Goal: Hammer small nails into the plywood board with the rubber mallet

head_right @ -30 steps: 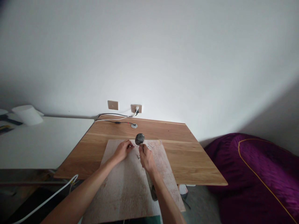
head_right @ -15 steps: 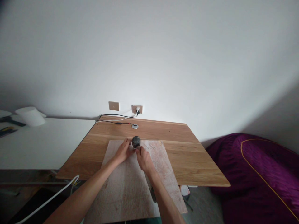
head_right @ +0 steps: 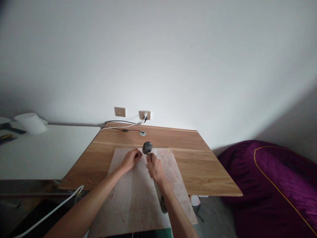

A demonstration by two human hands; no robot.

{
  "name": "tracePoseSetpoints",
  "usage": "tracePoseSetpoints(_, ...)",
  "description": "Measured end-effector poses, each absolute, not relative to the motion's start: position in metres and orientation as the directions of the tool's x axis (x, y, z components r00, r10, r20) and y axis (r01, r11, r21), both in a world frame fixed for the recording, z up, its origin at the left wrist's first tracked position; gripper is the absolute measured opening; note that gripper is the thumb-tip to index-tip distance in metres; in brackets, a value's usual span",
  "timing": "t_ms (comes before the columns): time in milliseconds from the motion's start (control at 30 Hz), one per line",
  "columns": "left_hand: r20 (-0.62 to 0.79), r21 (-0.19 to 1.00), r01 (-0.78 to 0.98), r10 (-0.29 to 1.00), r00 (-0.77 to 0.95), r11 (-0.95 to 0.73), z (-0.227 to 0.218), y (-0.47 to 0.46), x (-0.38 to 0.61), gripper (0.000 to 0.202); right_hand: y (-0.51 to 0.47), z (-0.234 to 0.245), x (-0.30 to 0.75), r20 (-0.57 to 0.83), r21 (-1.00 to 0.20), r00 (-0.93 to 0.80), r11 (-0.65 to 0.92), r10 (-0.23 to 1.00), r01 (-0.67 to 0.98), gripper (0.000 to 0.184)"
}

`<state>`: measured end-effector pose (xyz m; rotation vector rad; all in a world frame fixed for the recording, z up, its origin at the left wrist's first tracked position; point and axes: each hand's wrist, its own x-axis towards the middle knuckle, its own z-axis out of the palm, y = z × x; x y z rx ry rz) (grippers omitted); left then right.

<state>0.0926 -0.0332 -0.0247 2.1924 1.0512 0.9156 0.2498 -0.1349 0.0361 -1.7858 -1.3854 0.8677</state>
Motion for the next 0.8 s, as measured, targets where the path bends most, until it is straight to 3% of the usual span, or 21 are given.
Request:
tracePoseSetpoints(33,0.347,0.7,0.455,0.819,0.457,-0.55,-0.026,-0.033,0.092,0.01,-0.134,0.037,0.248,-0.07,-0.848,0.189,-0.159,0.979,0.506,0.032)
tracePoseSetpoints(167,0.392,0.698,0.457,0.828,0.401,-0.552,-0.029,-0.034,0.091,0.056,-0.131,0.036,0.239,-0.026,-0.825,0.16,-0.112,0.987,0.554,0.029)
tracePoseSetpoints(233,0.398,0.704,0.445,0.826,0.399,-0.553,-0.03,-0.035,0.091,0.062,-0.13,0.035,0.237,-0.044,-0.817,0.149,-0.121,0.988,0.564,0.027)
tracePoseSetpoints(567,0.448,0.649,0.473,0.802,0.395,-0.596,-0.028,-0.034,0.092,0.034,-0.162,0.033,0.279,-0.111,-0.887,0.272,-0.218,0.956,0.406,0.042)
tracePoseSetpoints(733,0.498,0.57,0.491,0.752,0.433,-0.659,-0.017,-0.041,0.092,0.009,-0.183,0.018,0.302,-0.132,-0.863,0.318,-0.267,0.939,0.43,0.041)
tracePoseSetpoints(800,0.511,0.538,0.462,0.709,0.487,-0.705,-0.013,-0.047,0.092,0.011,-0.186,0.01,0.306,-0.136,-0.838,0.335,-0.288,0.932,0.463,0.041)
